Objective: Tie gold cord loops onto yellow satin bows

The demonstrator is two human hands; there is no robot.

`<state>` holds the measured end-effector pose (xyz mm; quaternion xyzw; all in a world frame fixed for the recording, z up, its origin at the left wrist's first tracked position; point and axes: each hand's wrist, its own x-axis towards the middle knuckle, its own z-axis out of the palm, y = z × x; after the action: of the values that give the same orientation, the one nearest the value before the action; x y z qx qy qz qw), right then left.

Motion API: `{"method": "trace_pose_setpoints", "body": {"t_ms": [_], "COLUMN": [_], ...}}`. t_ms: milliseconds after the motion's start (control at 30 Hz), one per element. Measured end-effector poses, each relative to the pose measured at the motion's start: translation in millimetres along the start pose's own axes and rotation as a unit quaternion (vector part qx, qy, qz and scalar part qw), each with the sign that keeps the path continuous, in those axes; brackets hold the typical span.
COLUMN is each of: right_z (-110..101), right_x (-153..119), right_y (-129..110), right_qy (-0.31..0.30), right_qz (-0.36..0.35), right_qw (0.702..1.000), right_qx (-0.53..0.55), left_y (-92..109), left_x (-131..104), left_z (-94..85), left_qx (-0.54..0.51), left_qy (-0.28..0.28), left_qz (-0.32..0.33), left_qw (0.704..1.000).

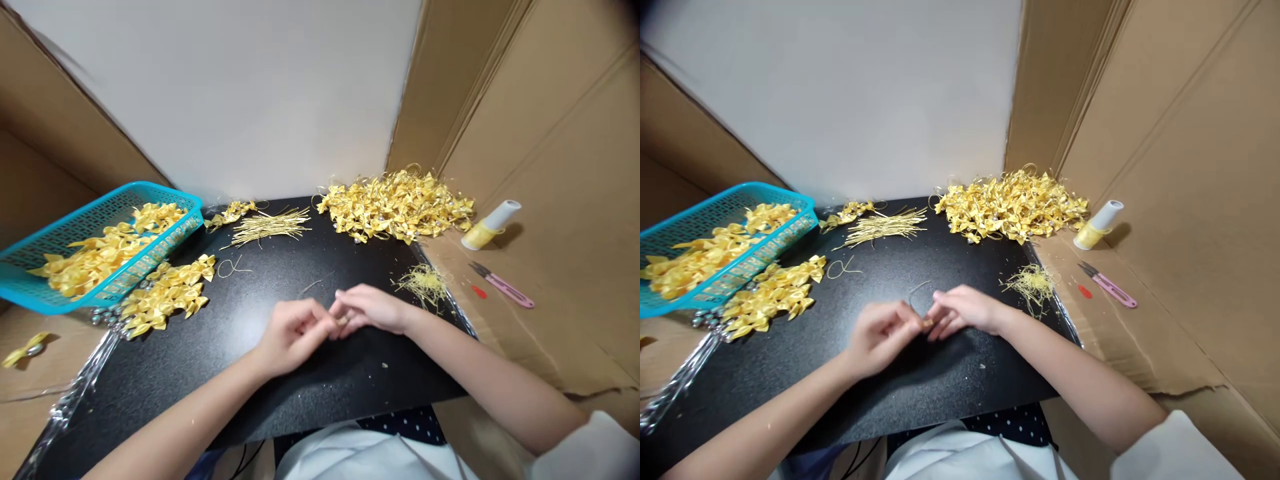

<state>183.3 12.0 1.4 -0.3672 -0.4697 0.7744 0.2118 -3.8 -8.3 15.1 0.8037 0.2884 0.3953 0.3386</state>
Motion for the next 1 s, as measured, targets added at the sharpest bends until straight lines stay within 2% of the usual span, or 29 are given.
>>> {"method": "trace_pose_setpoints", "body": {"t_ms": [33,67,167,267,400,567,667,733,767,833,867,900,933,1000], "right_z": [6.5,13.1,26.9,23.5,0.9,-16.0,-17.9,-19.7,-21.1,-23.8,-24.8,-25.2,-25.1,-23.5], "right_x": [0.1,0.1,1.4,4.6,6.3,2.5,-1.0,-4.3,-6.2,-9.9,-11.4,-12.6,-13.5,-13.9], "right_y": [4.8,9.2,16.6,12.8,-0.8,-11.2,-15.0,-18.8,-21.0,-25.1,-26.6,-27.6,-27.9,-26.6], "right_qy": [-0.05,-0.065,-0.035,0.031,0.125,0.186,0.221,0.246,0.261,0.292,0.306,0.318,0.325,0.325], "right_qz": [0.045,0.047,-0.014,-0.041,-0.081,-0.153,-0.182,-0.209,-0.226,-0.264,-0.283,-0.299,-0.313,-0.327], "right_qw": [0.995,0.989,0.976,0.963,0.945,0.948,0.943,0.936,0.93,0.914,0.905,0.897,0.89,0.887], "right_qx": [0.068,0.123,0.214,0.265,0.291,0.21,0.172,0.142,0.127,0.1,0.088,0.076,0.063,0.031], "left_y": [4.3,7.9,13.8,13.9,9.6,5.2,8.2,9.4,8.3,0.8,-5.6,-13.3,-21.8,-38.7], "left_x": [-2.6,-5.0,-10.5,-13.5,-17.4,-21.7,-15.3,-5.3,0.8,12.3,16.5,18.7,18.9,12.9], "left_z": [3.6,8.0,22.8,33.3,39.6,45.8,40.1,25.5,13.9,-17.2,-36.1,-56.2,-76.5,-114.2], "left_qx": [0.003,0.008,0.029,0.048,0.05,0.035,0.061,0.094,0.118,0.202,0.266,0.338,0.409,0.511], "left_qy": [-0.043,-0.072,-0.122,-0.16,-0.211,-0.254,-0.266,-0.24,-0.209,-0.137,-0.094,-0.056,-0.022,-0.015], "left_qz": [0.07,0.126,0.193,0.194,0.151,0.118,0.119,0.119,0.104,0.029,-0.03,-0.102,-0.17,-0.263], "left_qw": [0.997,0.989,0.973,0.967,0.965,0.959,0.955,0.959,0.965,0.969,0.959,0.934,0.896,0.818]}}
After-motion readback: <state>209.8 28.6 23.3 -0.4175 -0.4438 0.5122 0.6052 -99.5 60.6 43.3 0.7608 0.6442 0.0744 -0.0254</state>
